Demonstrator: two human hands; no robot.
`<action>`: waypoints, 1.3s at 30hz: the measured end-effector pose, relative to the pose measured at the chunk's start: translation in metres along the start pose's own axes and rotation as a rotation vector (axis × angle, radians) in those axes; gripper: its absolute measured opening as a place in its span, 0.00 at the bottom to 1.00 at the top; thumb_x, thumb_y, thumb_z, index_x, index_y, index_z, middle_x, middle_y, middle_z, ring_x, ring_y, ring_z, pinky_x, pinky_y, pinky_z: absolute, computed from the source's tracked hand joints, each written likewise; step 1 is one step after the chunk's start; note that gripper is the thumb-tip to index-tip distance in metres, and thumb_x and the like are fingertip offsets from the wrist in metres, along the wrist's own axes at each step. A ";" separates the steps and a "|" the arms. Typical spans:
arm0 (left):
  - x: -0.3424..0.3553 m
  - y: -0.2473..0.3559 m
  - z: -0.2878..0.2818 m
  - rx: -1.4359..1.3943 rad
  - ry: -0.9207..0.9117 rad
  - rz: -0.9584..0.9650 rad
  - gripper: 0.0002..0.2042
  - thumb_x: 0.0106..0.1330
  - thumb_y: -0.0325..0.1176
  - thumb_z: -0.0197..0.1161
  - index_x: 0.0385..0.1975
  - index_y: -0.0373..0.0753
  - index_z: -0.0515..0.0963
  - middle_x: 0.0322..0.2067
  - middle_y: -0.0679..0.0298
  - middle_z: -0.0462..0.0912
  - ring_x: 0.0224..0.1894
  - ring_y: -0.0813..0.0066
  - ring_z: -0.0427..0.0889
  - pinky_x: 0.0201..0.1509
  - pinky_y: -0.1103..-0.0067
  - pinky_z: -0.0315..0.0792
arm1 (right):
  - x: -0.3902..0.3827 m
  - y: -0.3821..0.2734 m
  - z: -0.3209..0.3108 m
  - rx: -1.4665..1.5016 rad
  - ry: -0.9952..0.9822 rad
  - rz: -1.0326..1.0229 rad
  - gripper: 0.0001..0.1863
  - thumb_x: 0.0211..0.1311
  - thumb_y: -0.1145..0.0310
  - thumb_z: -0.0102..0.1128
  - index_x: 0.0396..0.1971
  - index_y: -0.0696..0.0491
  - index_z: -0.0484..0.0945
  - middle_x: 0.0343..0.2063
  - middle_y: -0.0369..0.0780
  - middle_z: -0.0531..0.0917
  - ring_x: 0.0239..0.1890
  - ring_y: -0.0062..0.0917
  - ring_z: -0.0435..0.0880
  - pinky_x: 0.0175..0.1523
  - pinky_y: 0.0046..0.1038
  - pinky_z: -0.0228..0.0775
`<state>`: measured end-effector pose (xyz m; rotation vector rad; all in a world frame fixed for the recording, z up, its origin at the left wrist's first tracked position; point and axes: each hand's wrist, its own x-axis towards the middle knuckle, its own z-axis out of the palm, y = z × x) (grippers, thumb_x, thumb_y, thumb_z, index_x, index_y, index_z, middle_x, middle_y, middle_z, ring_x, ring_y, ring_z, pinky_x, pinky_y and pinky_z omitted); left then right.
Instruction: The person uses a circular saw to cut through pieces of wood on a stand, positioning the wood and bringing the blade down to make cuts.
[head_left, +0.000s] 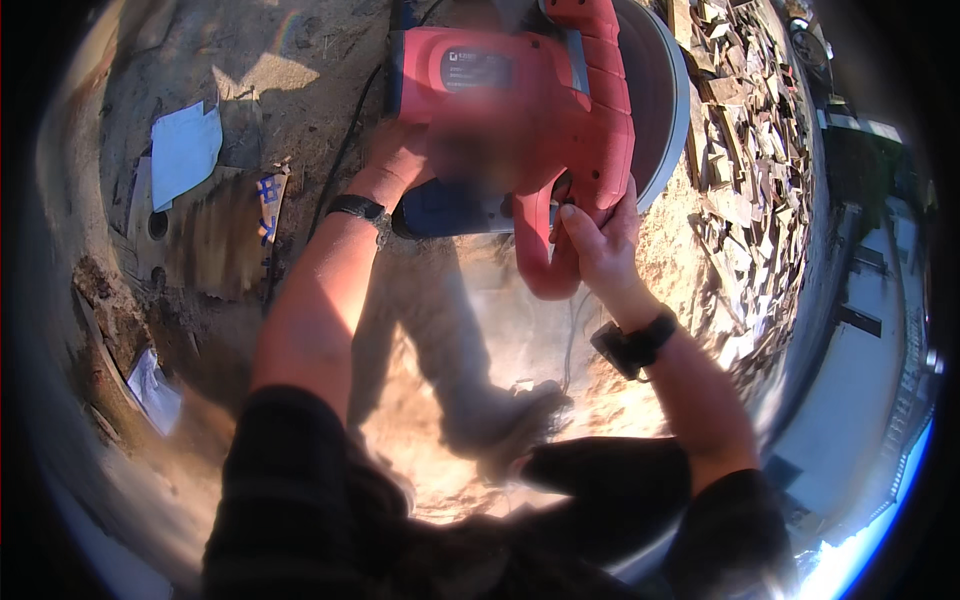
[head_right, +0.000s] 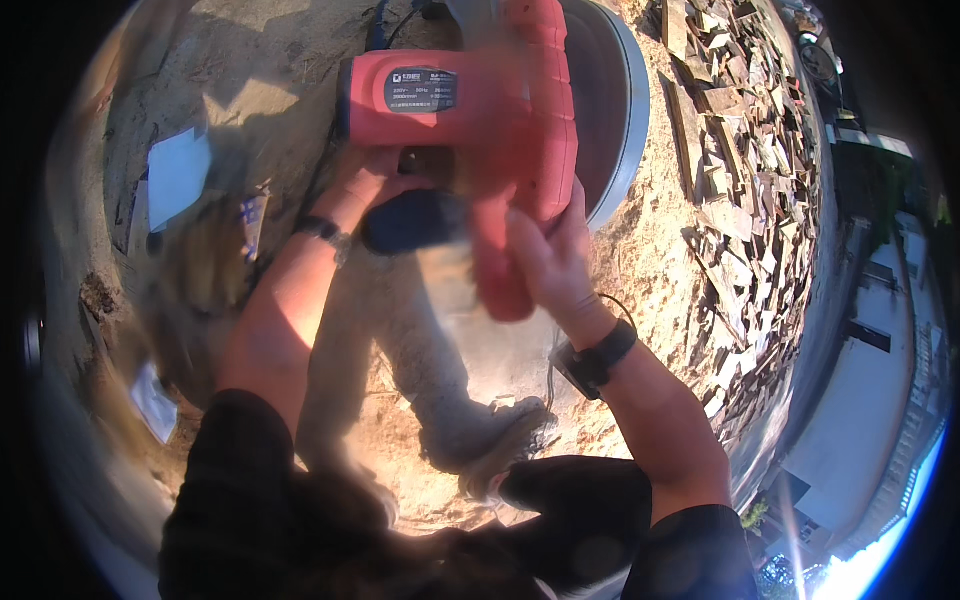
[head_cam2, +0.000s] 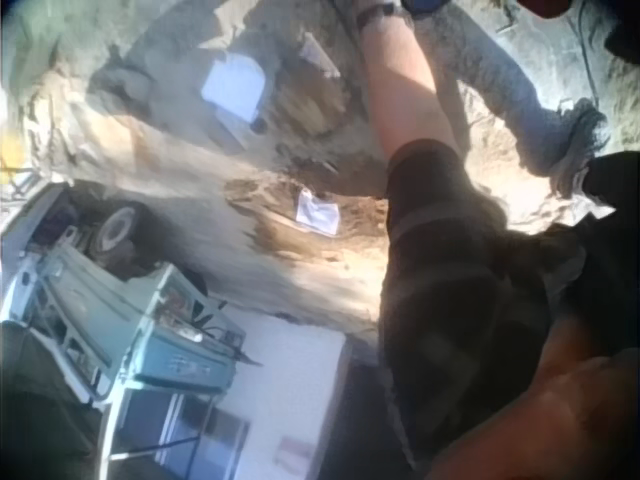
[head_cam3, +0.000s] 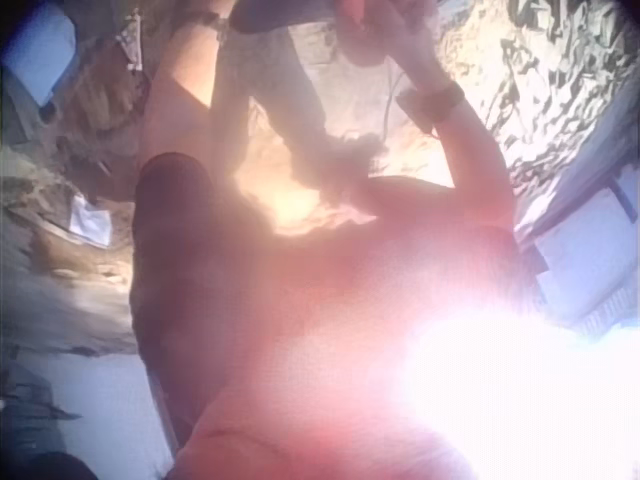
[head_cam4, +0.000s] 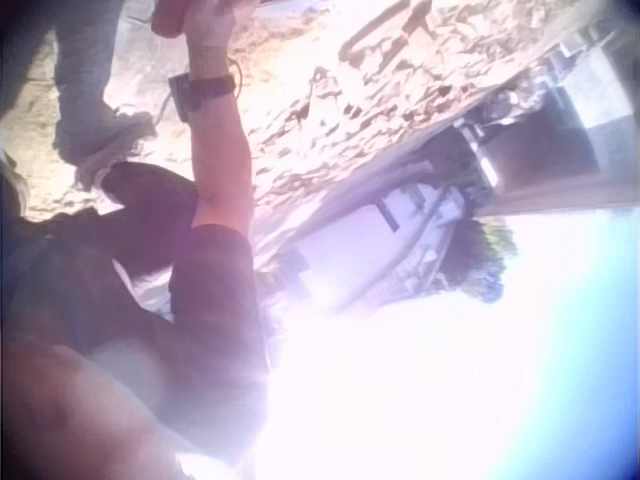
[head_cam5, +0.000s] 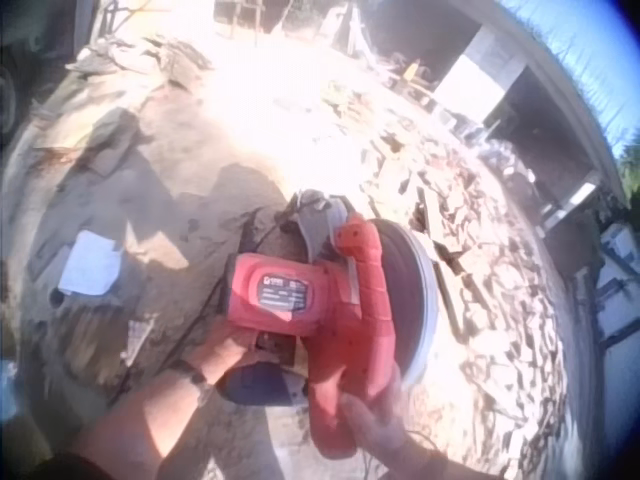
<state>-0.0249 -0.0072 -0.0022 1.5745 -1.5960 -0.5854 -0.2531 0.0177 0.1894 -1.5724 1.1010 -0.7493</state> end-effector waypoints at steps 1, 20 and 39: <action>0.004 0.015 -0.006 -0.102 -0.021 -0.050 0.32 0.38 0.46 0.71 0.47 0.42 0.71 0.46 0.59 0.75 0.49 0.62 0.73 0.48 0.70 0.69 | -0.001 -0.004 -0.001 0.069 0.004 0.052 0.23 0.52 0.79 0.50 0.50 0.57 0.57 0.34 0.40 0.74 0.27 0.20 0.76 0.31 0.21 0.72; 0.012 0.030 -0.045 0.265 0.060 0.136 0.38 0.34 0.44 0.73 0.52 0.43 0.68 0.57 0.56 0.62 0.58 0.56 0.59 0.63 0.65 0.52 | 0.094 -0.230 -0.019 0.144 -0.550 0.205 0.27 0.54 0.72 0.44 0.57 0.59 0.60 0.39 0.45 0.78 0.31 0.20 0.78 0.37 0.16 0.72; 0.033 0.058 0.002 0.229 -0.033 0.192 0.30 0.35 0.40 0.74 0.43 0.43 0.71 0.55 0.51 0.61 0.58 0.50 0.58 0.62 0.64 0.54 | 0.111 -0.227 -0.044 -0.209 -0.043 0.429 0.19 0.58 0.60 0.53 0.43 0.59 0.70 0.28 0.38 0.79 0.21 0.17 0.78 0.22 0.14 0.72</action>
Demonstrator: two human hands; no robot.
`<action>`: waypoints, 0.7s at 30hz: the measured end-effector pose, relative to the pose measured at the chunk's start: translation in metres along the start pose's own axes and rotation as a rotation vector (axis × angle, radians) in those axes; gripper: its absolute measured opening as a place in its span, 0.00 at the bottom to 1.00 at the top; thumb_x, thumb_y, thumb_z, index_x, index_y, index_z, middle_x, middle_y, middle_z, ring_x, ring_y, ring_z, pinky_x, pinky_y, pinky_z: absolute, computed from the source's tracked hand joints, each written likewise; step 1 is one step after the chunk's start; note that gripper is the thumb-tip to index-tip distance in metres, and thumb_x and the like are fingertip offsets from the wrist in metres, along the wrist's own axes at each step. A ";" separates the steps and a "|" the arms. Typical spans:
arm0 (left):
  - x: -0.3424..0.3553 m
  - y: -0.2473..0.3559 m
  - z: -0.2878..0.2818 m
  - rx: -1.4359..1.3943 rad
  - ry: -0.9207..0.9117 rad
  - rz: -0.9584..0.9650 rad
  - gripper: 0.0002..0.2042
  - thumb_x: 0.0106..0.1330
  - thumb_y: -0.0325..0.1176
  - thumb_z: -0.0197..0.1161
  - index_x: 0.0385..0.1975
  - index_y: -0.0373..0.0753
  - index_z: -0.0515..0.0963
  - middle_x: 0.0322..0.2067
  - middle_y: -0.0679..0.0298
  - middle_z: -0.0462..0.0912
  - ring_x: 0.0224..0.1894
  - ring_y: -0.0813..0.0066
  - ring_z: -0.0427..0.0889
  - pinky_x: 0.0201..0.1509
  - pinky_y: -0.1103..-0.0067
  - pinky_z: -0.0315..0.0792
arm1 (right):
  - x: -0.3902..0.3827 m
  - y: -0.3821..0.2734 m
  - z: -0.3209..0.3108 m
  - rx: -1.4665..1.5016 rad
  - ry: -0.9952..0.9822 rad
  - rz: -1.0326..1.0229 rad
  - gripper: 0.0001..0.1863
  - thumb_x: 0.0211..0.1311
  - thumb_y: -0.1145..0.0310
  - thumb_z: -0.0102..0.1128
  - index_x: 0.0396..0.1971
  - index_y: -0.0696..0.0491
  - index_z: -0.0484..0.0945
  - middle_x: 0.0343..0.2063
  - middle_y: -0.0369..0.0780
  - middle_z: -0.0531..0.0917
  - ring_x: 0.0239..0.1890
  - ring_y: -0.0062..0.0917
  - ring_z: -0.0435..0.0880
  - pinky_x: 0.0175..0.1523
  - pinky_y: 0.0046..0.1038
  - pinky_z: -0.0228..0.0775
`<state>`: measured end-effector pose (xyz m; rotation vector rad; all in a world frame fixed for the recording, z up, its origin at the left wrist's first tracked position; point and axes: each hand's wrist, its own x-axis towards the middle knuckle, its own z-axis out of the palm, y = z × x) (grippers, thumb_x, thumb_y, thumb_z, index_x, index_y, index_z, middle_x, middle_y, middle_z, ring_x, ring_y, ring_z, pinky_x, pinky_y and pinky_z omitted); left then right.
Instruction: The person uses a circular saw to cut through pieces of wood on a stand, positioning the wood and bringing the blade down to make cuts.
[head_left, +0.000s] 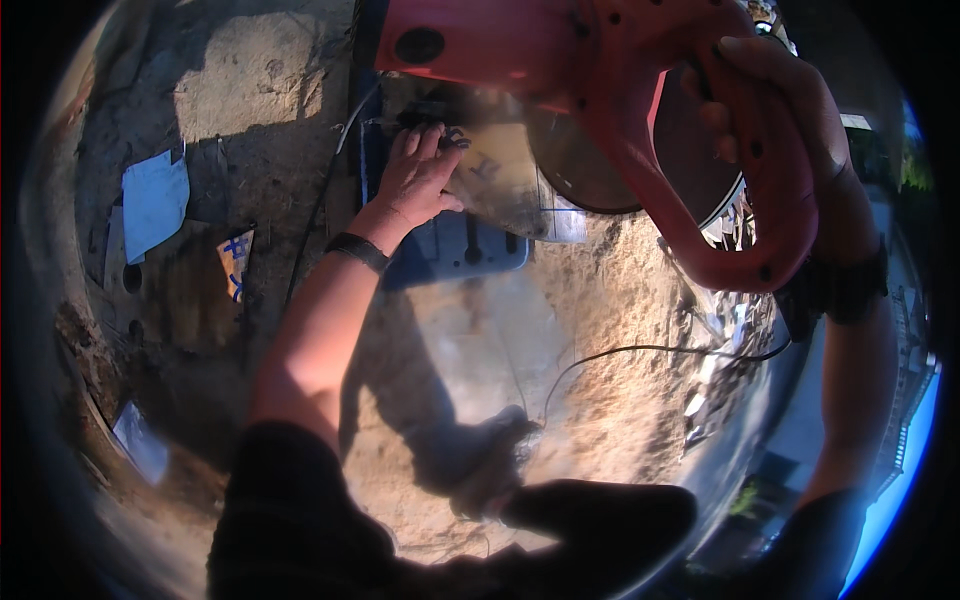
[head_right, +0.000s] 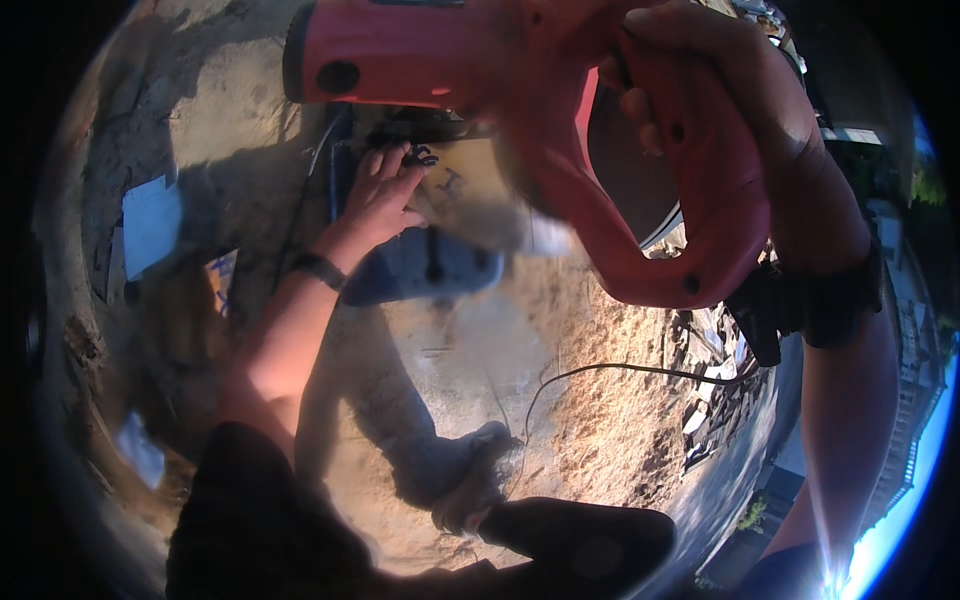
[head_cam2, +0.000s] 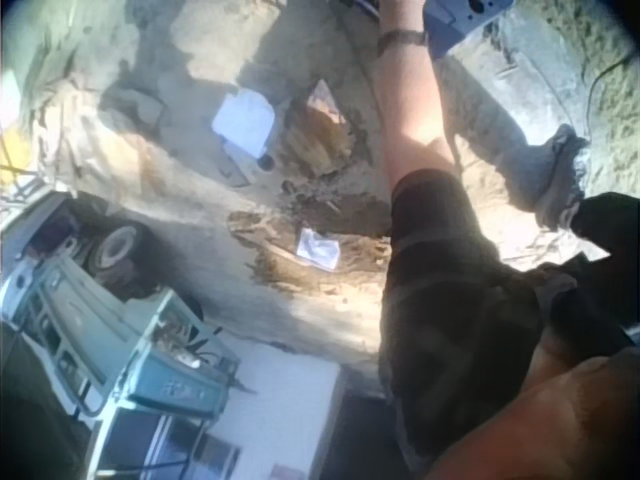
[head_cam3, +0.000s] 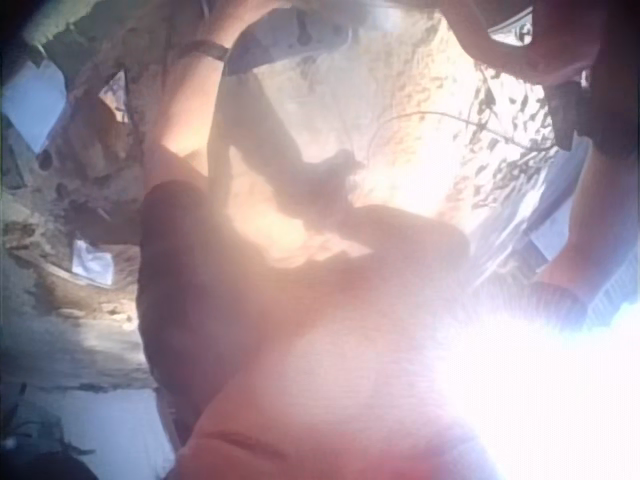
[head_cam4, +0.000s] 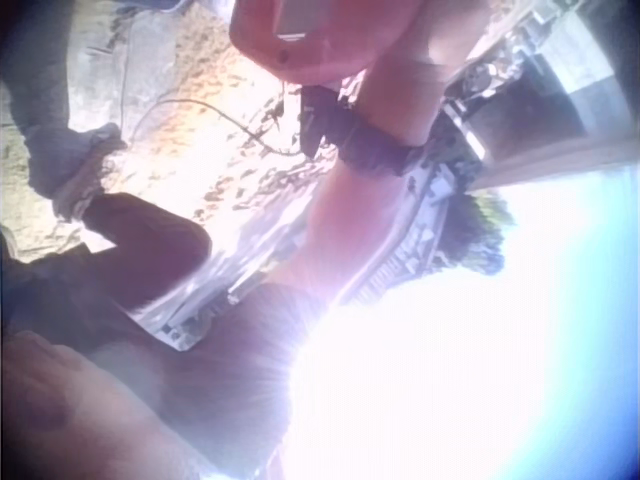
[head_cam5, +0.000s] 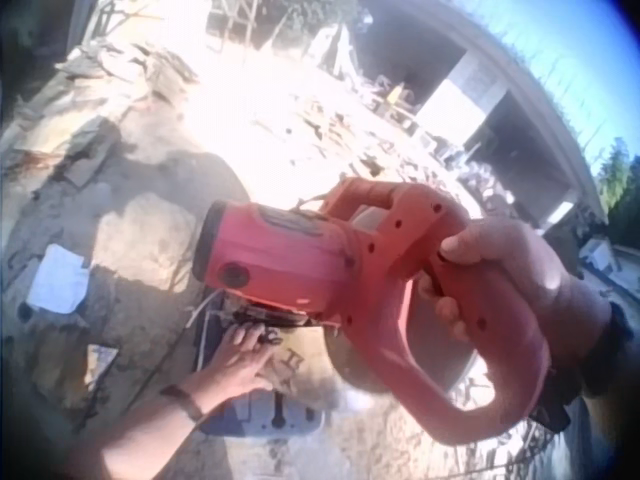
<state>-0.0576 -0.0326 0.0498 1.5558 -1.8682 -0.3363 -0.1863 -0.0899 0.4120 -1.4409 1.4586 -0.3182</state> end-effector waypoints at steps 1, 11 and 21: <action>0.001 0.001 0.002 0.042 0.006 0.010 0.32 0.35 0.42 0.74 0.45 0.43 0.71 0.54 0.51 0.62 0.58 0.51 0.59 0.62 0.62 0.54 | 0.001 0.003 -0.001 0.004 -0.037 -0.012 0.19 0.58 0.60 0.53 0.43 0.59 0.71 0.28 0.38 0.79 0.21 0.17 0.78 0.21 0.15 0.72; 0.007 -0.002 0.002 0.244 -0.060 0.068 0.30 0.39 0.42 0.71 0.46 0.44 0.71 0.51 0.54 0.65 0.54 0.57 0.62 0.59 0.58 0.56 | -0.002 0.030 -0.001 0.081 -0.083 -0.029 0.18 0.57 0.62 0.53 0.43 0.58 0.69 0.28 0.39 0.79 0.21 0.18 0.79 0.22 0.17 0.75; 0.015 0.011 0.000 0.441 -0.274 -0.040 0.26 0.44 0.46 0.67 0.44 0.47 0.71 0.49 0.63 0.67 0.55 0.63 0.62 0.63 0.66 0.52 | -0.012 0.081 0.026 0.112 -0.103 -0.190 0.09 0.53 0.69 0.54 0.27 0.61 0.73 0.16 0.40 0.76 0.17 0.23 0.75 0.24 0.22 0.69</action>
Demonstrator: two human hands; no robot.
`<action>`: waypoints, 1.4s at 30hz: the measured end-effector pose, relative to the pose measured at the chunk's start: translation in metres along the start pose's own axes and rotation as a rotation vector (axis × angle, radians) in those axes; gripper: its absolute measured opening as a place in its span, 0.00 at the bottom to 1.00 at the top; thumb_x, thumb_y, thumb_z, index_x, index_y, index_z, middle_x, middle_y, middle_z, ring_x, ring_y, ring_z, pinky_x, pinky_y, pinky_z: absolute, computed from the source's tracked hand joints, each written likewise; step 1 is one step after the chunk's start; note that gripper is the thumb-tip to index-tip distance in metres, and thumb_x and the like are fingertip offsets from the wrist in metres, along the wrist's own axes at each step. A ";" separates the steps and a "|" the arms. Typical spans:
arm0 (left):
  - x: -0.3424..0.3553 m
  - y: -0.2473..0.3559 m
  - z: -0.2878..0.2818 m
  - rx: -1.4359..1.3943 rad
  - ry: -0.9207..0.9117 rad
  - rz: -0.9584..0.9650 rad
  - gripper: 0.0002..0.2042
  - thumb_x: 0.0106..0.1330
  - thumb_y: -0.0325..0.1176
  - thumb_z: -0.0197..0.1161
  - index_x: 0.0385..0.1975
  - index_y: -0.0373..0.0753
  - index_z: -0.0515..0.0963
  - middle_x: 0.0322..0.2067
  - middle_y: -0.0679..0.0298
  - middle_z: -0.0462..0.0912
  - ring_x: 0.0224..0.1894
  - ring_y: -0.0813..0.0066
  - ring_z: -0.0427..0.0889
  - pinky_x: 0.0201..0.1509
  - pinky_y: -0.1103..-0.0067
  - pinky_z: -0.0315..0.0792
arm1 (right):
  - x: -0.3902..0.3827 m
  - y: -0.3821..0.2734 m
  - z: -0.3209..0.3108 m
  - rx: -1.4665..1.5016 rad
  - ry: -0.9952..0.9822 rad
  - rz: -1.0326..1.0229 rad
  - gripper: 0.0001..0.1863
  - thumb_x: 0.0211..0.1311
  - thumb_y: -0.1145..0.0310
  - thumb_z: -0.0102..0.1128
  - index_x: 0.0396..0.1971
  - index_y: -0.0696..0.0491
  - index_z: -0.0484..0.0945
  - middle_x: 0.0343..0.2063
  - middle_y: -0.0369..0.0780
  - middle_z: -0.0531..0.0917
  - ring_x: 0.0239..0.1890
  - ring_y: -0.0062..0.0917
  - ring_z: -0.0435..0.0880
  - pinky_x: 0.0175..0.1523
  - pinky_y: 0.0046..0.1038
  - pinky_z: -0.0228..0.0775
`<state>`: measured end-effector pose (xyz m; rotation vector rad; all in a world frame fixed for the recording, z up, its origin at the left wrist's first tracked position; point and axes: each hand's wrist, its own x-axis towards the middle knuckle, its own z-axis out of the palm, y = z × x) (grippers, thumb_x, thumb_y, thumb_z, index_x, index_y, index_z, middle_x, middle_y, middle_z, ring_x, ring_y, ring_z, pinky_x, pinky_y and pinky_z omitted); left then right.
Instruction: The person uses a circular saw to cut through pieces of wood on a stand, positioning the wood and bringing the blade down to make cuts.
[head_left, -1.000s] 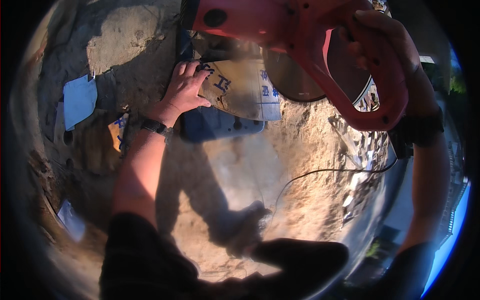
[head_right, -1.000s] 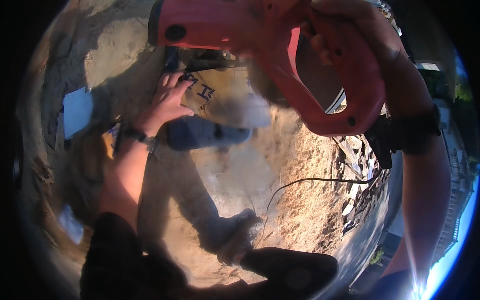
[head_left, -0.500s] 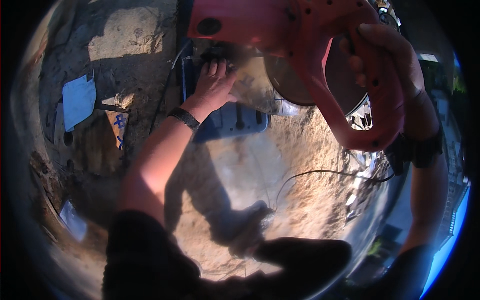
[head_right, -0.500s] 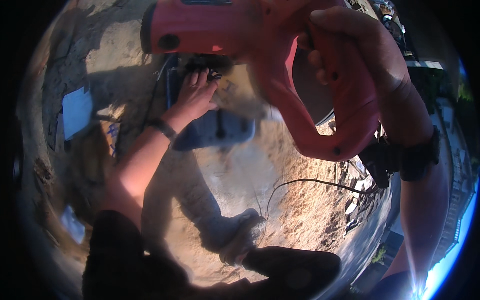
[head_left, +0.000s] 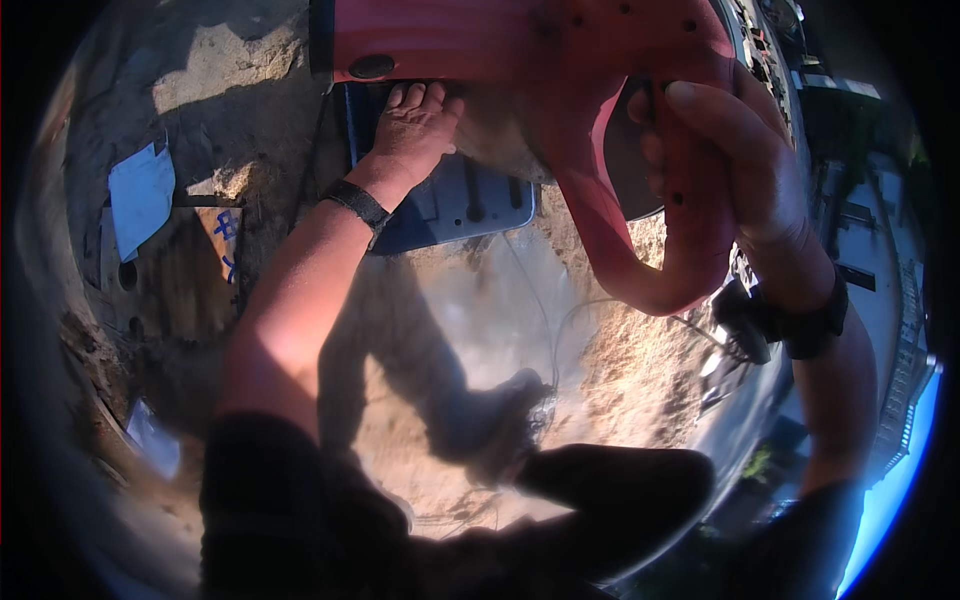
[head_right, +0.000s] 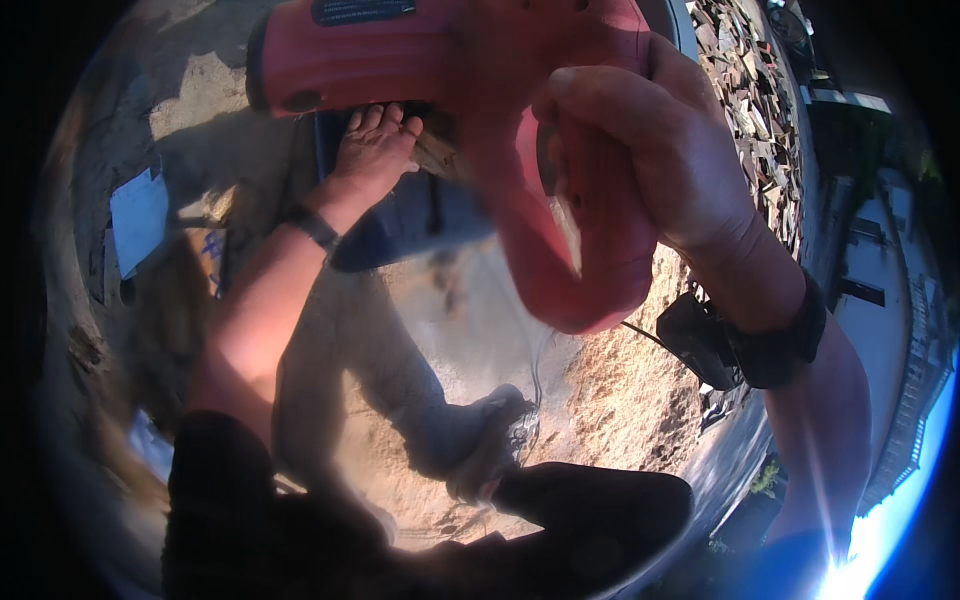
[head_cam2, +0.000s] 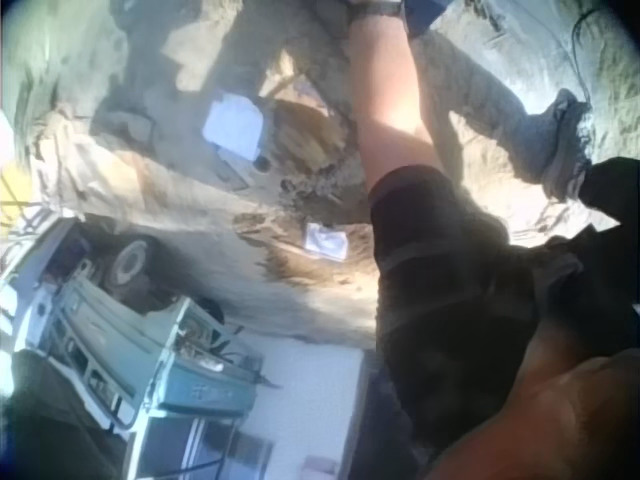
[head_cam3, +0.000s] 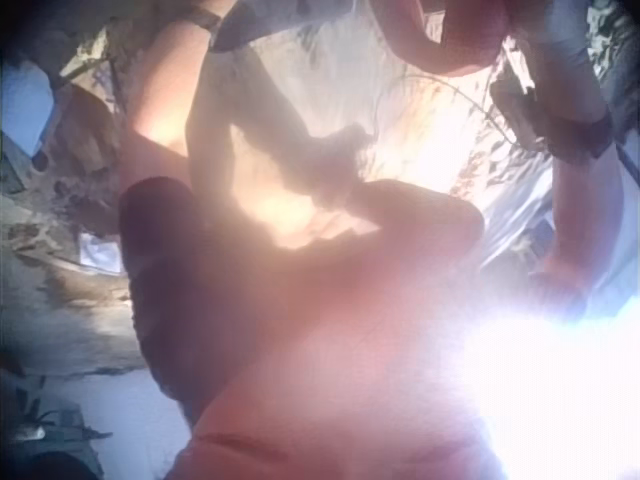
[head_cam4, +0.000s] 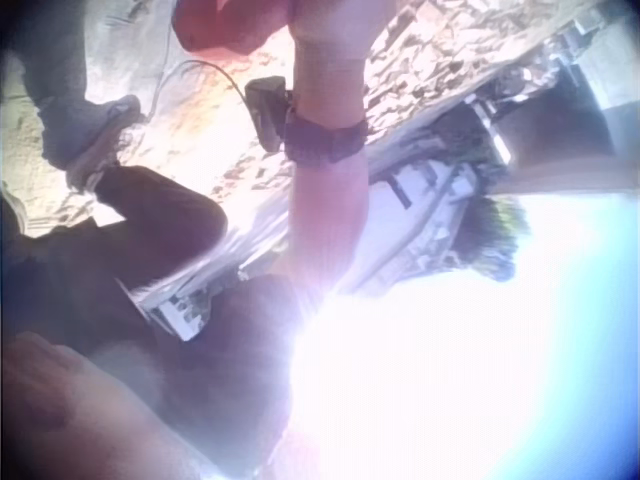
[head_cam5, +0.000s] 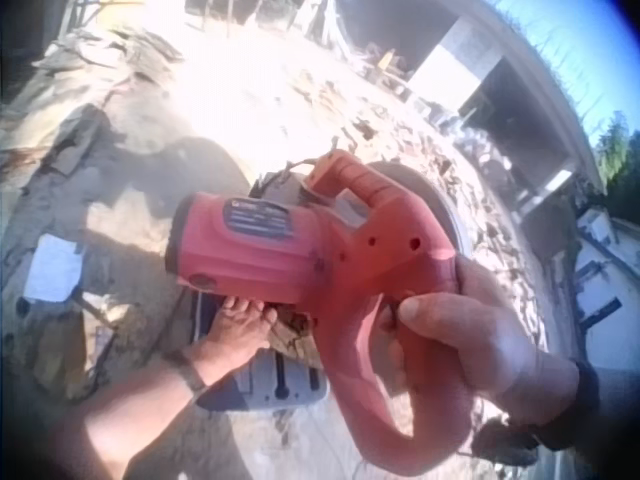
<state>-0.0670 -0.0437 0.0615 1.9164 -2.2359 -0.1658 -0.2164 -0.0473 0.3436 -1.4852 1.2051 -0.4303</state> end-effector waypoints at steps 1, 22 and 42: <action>0.000 0.002 0.000 -0.004 -0.009 0.011 0.26 0.44 0.46 0.67 0.44 0.47 0.71 0.49 0.63 0.67 0.55 0.63 0.62 0.63 0.66 0.52 | -0.002 0.004 0.001 0.006 0.008 0.010 0.09 0.53 0.69 0.54 0.27 0.61 0.73 0.16 0.40 0.76 0.17 0.23 0.75 0.24 0.22 0.69; -0.009 -0.015 0.014 -0.264 0.357 0.127 0.22 0.50 0.45 0.63 0.45 0.43 0.72 0.44 0.61 0.74 0.50 0.60 0.70 0.55 0.66 0.61 | -0.009 0.085 0.021 0.029 0.118 -0.233 0.20 0.50 0.72 0.54 0.45 0.58 0.64 0.31 0.40 0.76 0.26 0.21 0.76 0.30 0.22 0.71; -0.007 0.019 -0.032 -0.066 -0.150 -0.269 0.43 0.37 0.55 0.70 0.53 0.37 0.64 0.49 0.48 0.68 0.54 0.51 0.66 0.55 0.64 0.63 | -0.054 0.290 -0.100 0.439 0.236 0.519 0.08 0.58 0.67 0.52 0.28 0.56 0.67 0.21 0.38 0.73 0.16 0.21 0.73 0.19 0.21 0.70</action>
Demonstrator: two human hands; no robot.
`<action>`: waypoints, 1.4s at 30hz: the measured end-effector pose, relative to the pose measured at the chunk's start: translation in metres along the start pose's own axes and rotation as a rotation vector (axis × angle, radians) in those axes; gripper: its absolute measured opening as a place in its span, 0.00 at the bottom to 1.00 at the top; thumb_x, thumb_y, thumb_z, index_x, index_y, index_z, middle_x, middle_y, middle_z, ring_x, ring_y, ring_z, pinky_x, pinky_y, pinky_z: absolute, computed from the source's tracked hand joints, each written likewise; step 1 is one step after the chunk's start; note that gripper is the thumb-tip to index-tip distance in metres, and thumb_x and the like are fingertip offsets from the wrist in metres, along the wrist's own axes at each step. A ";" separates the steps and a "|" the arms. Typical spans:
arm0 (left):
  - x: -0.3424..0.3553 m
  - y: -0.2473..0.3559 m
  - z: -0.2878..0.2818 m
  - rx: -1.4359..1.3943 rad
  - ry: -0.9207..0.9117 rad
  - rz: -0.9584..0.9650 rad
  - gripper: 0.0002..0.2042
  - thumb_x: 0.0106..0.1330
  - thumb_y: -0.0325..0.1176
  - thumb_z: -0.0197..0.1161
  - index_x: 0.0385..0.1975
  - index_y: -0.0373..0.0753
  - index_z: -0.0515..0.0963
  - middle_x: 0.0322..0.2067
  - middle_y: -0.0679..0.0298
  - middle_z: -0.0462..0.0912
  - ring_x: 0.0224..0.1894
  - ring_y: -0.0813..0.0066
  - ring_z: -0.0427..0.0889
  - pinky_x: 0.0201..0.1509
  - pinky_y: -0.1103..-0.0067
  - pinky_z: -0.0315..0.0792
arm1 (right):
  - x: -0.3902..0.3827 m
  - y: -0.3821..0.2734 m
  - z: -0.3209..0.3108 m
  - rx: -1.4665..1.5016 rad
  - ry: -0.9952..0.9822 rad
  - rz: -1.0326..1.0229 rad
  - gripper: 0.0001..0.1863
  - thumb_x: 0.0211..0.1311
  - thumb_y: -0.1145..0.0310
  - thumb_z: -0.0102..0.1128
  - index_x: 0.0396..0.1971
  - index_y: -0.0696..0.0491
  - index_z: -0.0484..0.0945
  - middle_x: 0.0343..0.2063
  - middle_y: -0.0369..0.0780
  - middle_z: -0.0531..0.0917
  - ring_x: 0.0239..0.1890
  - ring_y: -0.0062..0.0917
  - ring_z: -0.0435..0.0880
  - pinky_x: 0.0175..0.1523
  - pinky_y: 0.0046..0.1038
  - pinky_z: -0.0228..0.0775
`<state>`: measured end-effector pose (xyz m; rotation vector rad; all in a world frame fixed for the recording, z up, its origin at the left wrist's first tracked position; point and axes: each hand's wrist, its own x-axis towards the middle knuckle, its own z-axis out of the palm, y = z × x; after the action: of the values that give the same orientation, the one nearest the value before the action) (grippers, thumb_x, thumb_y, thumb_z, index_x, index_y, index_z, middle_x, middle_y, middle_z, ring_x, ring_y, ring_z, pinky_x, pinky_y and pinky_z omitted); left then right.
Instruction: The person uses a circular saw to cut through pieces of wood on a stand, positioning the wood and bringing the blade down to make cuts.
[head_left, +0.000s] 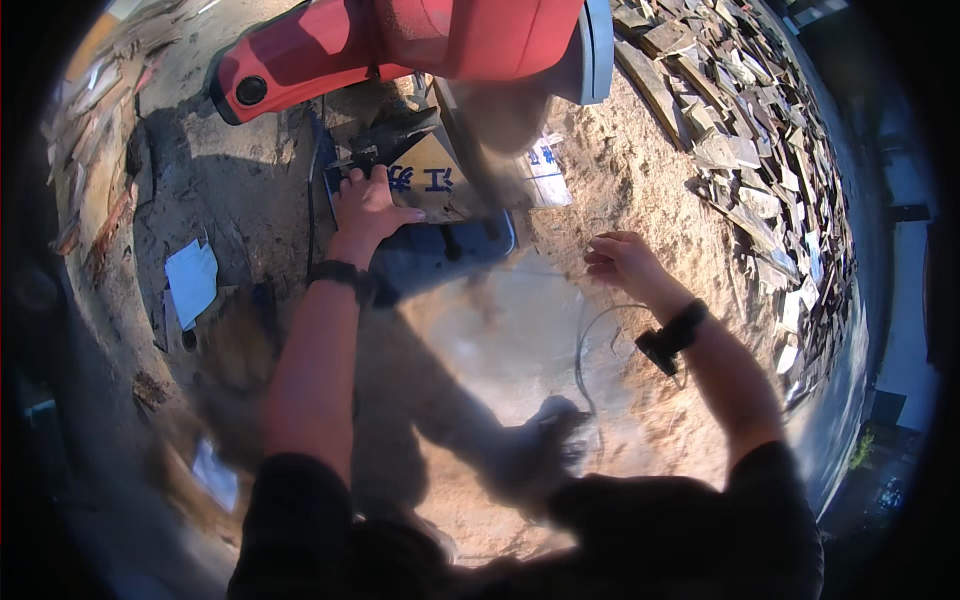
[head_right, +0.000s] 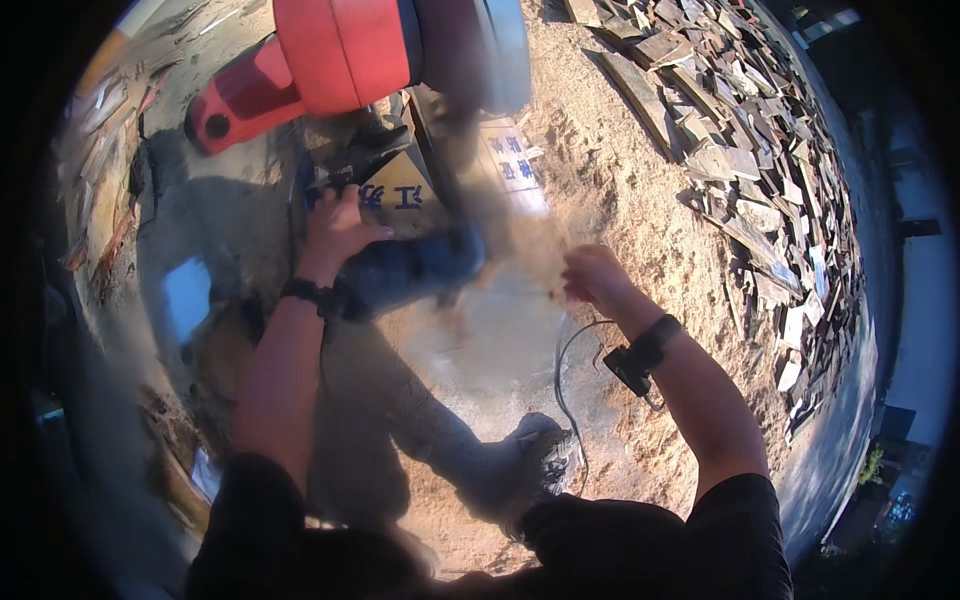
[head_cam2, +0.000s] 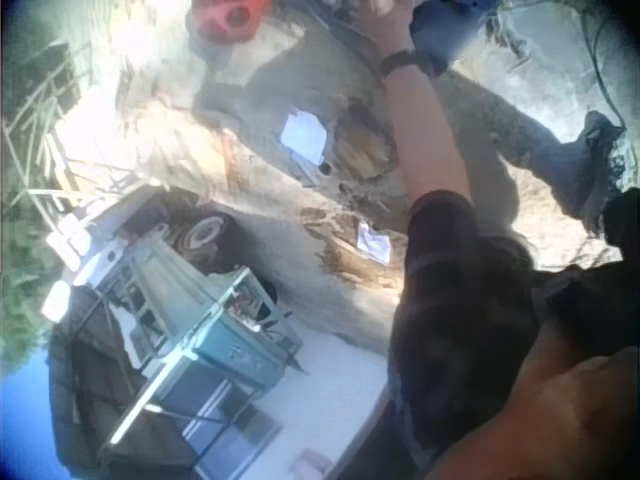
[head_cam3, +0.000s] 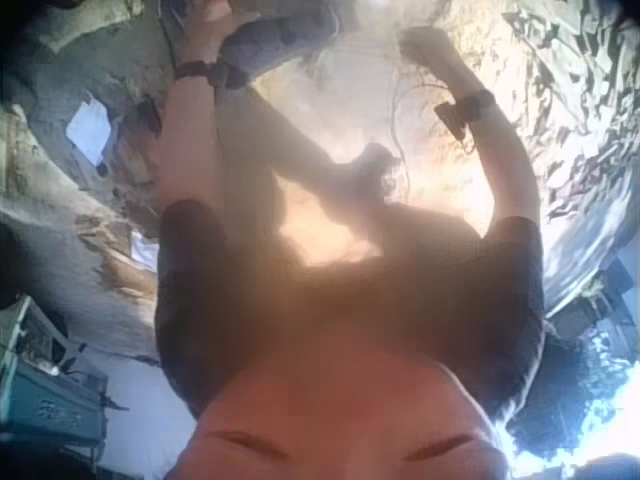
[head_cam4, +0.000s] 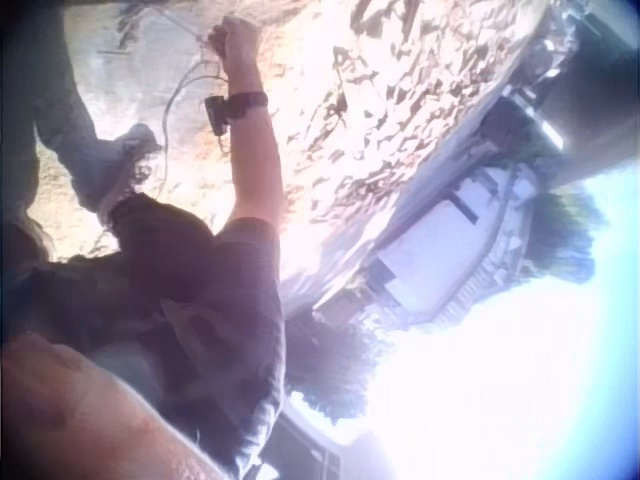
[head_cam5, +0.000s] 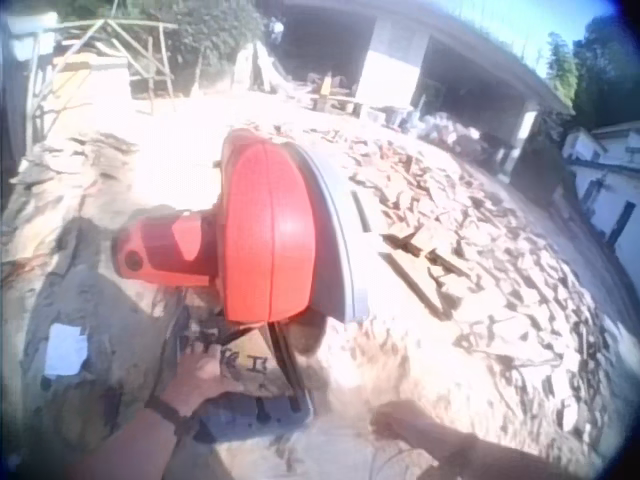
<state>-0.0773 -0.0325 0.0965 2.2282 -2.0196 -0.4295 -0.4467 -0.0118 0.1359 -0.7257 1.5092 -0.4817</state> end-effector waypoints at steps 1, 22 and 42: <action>-0.008 0.001 -0.002 -0.031 -0.050 -0.057 0.42 0.36 0.55 0.71 0.52 0.37 0.65 0.49 0.48 0.67 0.53 0.52 0.66 0.54 0.64 0.63 | 0.023 0.017 0.003 0.039 -0.021 -0.003 0.08 0.58 0.67 0.52 0.28 0.56 0.67 0.21 0.38 0.73 0.16 0.21 0.73 0.19 0.21 0.70; -0.210 0.122 0.078 -1.239 -0.342 -0.485 0.10 0.54 0.30 0.62 0.33 0.34 0.73 0.29 0.66 0.76 0.29 0.81 0.73 0.31 0.82 0.67 | 0.002 0.077 0.064 0.257 -0.442 -0.054 0.20 0.53 0.71 0.60 0.44 0.66 0.70 0.37 0.48 0.78 0.33 0.33 0.82 0.37 0.30 0.79; -0.228 0.106 0.113 -0.739 -0.380 0.113 0.20 0.54 0.43 0.65 0.37 0.35 0.69 0.23 0.61 0.73 0.26 0.74 0.71 0.30 0.76 0.67 | -0.006 -0.190 -0.076 0.440 -0.156 -0.817 0.20 0.61 0.66 0.51 0.48 0.64 0.66 0.36 0.45 0.78 0.38 0.30 0.80 0.46 0.30 0.74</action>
<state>-0.2280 0.1936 0.0483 1.6480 -1.6966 -1.3990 -0.4937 -0.1522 0.2776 -0.9797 0.8597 -1.2905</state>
